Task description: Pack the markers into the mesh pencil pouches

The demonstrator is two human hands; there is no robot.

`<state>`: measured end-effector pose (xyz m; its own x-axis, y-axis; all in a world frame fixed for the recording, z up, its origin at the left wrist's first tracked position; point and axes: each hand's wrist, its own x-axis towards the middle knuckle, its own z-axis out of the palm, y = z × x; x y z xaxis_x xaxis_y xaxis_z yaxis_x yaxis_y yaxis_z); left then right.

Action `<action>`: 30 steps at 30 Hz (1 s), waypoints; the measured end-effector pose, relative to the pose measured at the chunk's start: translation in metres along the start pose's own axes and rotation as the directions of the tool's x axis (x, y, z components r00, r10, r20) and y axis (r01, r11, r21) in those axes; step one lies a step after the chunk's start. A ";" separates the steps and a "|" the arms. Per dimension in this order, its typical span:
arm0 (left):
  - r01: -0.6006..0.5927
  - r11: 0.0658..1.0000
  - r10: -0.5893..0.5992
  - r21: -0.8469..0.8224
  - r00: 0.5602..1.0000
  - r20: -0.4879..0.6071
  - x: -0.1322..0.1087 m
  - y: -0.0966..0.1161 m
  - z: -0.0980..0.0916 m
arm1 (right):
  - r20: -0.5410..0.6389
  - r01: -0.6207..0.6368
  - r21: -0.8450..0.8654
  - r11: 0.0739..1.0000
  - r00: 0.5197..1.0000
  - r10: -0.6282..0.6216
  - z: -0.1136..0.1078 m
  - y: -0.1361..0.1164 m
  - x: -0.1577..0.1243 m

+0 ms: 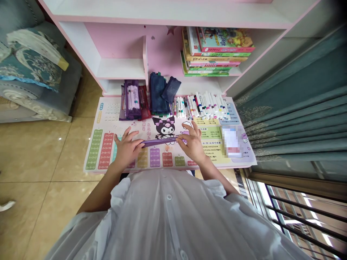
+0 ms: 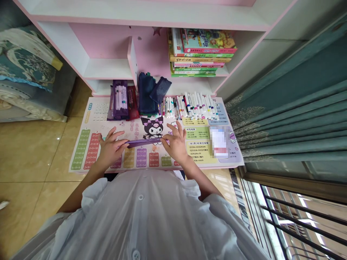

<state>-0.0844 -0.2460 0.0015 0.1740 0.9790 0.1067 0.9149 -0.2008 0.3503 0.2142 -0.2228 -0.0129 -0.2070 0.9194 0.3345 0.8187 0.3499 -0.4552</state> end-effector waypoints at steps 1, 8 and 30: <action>0.002 1.000 -0.002 0.001 1.000 0.002 0.000 0.000 0.000 | 0.001 -0.001 -0.002 1.000 1.000 0.001 0.000 0.000 0.000; -0.006 1.000 0.006 -0.009 1.000 -0.012 -0.001 0.000 0.001 | -0.004 0.009 -0.002 1.000 1.000 -0.009 -0.002 0.000 0.000; 0.013 1.000 -0.013 -0.011 1.000 -0.021 -0.004 -0.006 -0.001 | -0.002 -0.062 0.003 0.998 0.998 0.062 -0.015 0.016 -0.002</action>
<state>-0.0907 -0.2491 -0.0001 0.1539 0.9805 0.1221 0.9130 -0.1884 0.3619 0.2359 -0.2211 -0.0086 -0.1550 0.9389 0.3074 0.8284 0.2931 -0.4773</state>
